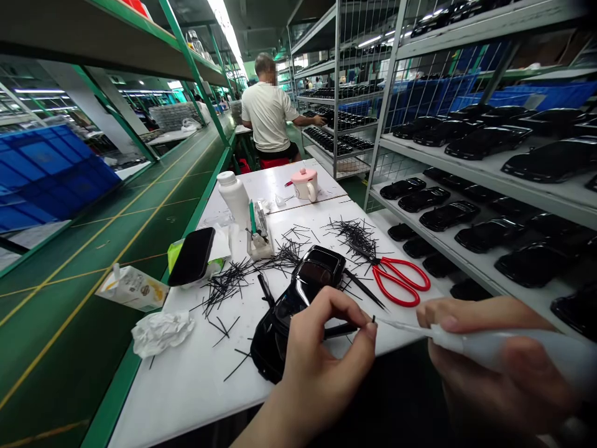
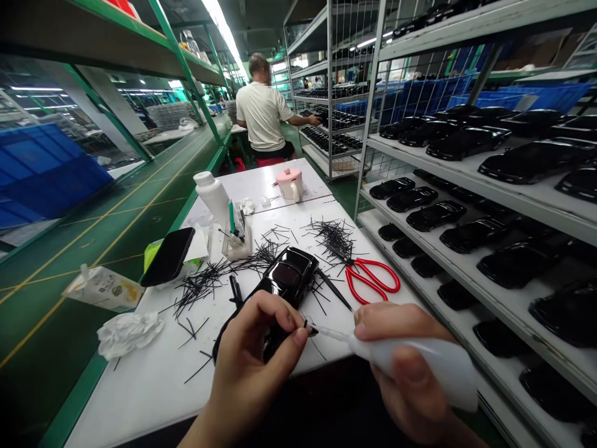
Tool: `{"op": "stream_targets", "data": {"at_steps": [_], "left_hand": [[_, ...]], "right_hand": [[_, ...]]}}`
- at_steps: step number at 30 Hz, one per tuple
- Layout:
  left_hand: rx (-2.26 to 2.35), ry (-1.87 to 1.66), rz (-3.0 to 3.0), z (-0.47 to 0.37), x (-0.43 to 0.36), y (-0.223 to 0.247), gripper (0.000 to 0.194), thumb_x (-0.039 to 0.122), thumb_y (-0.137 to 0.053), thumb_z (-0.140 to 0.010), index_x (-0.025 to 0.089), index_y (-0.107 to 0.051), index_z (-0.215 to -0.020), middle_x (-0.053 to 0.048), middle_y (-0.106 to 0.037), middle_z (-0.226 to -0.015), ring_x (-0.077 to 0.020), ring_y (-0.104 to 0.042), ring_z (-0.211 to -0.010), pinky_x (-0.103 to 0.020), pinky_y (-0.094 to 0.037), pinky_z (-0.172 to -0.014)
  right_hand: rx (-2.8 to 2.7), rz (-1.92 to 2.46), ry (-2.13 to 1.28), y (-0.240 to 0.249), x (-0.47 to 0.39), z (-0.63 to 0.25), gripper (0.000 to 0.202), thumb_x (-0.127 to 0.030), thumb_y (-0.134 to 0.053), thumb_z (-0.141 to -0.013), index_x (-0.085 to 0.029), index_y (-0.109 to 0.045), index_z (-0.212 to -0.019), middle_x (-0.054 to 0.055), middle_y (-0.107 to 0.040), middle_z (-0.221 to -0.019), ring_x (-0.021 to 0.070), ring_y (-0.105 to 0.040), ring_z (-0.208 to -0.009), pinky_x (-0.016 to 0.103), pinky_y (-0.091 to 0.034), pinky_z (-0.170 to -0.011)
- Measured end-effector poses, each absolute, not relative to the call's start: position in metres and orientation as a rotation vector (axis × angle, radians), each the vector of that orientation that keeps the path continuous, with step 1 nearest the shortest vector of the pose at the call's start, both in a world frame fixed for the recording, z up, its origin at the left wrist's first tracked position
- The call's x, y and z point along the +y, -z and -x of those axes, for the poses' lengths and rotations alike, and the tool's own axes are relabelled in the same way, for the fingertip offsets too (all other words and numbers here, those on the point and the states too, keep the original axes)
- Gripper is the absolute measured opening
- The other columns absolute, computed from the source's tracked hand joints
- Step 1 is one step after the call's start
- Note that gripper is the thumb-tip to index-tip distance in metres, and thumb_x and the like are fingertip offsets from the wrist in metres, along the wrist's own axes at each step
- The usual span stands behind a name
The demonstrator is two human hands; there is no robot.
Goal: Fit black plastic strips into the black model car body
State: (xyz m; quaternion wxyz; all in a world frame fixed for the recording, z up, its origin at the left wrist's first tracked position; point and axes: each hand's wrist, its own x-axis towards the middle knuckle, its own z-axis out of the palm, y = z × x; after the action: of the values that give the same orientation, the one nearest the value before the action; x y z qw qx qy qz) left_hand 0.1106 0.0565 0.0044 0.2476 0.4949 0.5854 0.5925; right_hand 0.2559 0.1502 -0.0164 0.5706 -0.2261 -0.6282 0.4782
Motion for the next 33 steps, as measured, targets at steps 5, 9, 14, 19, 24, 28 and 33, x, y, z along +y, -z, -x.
{"op": "stream_targets", "data": {"at_steps": [5,9,14,19,24,28,33], "left_hand": [[1.578,-1.601,-1.376,-0.11,0.056,-0.004,0.016,0.013,-0.063,-0.089,0.022,-0.051,-0.082,0.003,-0.059,-0.077,-0.0102,-0.058,-0.071,-0.022,-0.047,-0.067],[1.587,-1.587,-1.375,-0.111,0.055,-0.003,0.016,0.014,-0.062,-0.089,0.022,-0.05,-0.083,0.003,-0.059,-0.078,-0.0101,-0.057,-0.071,-0.021,-0.047,-0.068],[1.598,-1.578,-1.377,-0.111,0.054,-0.003,0.015,0.014,-0.062,-0.09,0.022,-0.05,-0.084,0.003,-0.058,-0.079,-0.0101,-0.057,-0.072,-0.021,-0.047,-0.068],[1.597,-1.58,-1.395,-0.111,0.055,-0.003,0.016,0.013,-0.062,-0.089,0.022,-0.05,-0.084,0.003,-0.057,-0.078,-0.0101,-0.056,-0.071,-0.022,-0.047,-0.068],[1.589,-1.628,-1.437,-0.111,0.057,-0.003,0.017,0.009,-0.06,-0.087,0.022,-0.049,-0.084,0.004,-0.057,-0.078,-0.0098,-0.055,-0.07,-0.021,-0.047,-0.066],[1.59,-1.631,-1.431,-0.111,0.057,-0.002,0.019,0.008,-0.06,-0.086,0.023,-0.049,-0.084,0.004,-0.056,-0.077,-0.0094,-0.055,-0.07,-0.021,-0.047,-0.066],[1.589,-1.624,-1.433,-0.112,0.056,-0.001,0.018,0.008,-0.061,-0.086,0.023,-0.05,-0.084,0.004,-0.057,-0.077,-0.0095,-0.056,-0.07,-0.021,-0.047,-0.067]], "right_hand": [[-1.298,0.549,-1.018,0.026,0.142,-0.25,0.026,-0.044,-0.055,-0.09,-0.029,-0.072,-0.078,0.006,-0.064,-0.069,0.0248,-0.059,-0.064,0.038,-0.045,-0.053],[-1.293,0.464,-1.154,0.022,0.142,-0.249,0.026,-0.045,-0.055,-0.091,-0.028,-0.072,-0.081,0.005,-0.064,-0.063,0.0183,-0.051,-0.045,0.034,-0.036,-0.041],[-1.284,0.463,-1.164,0.024,0.141,-0.247,0.027,-0.041,-0.052,-0.095,-0.027,-0.071,-0.082,0.004,-0.064,-0.065,0.0142,-0.045,-0.039,0.033,-0.033,-0.037],[-1.306,0.408,-1.157,0.024,0.145,-0.246,0.025,-0.042,-0.053,-0.092,-0.027,-0.071,-0.082,0.002,-0.064,-0.062,0.0154,-0.047,-0.038,0.033,-0.033,-0.034],[-1.353,0.224,-1.079,0.025,0.155,-0.245,0.026,-0.033,-0.05,-0.091,-0.02,-0.072,-0.083,0.002,-0.069,-0.068,0.0188,-0.062,-0.054,0.033,-0.041,-0.038],[-1.353,0.244,-1.039,0.026,0.156,-0.246,0.024,-0.032,-0.052,-0.089,-0.02,-0.072,-0.082,0.002,-0.069,-0.068,0.019,-0.063,-0.055,0.033,-0.042,-0.039],[-1.346,0.271,-1.029,0.025,0.154,-0.246,0.024,-0.033,-0.052,-0.087,-0.02,-0.072,-0.079,0.003,-0.067,-0.065,0.0188,-0.063,-0.054,0.032,-0.042,-0.039]]}}
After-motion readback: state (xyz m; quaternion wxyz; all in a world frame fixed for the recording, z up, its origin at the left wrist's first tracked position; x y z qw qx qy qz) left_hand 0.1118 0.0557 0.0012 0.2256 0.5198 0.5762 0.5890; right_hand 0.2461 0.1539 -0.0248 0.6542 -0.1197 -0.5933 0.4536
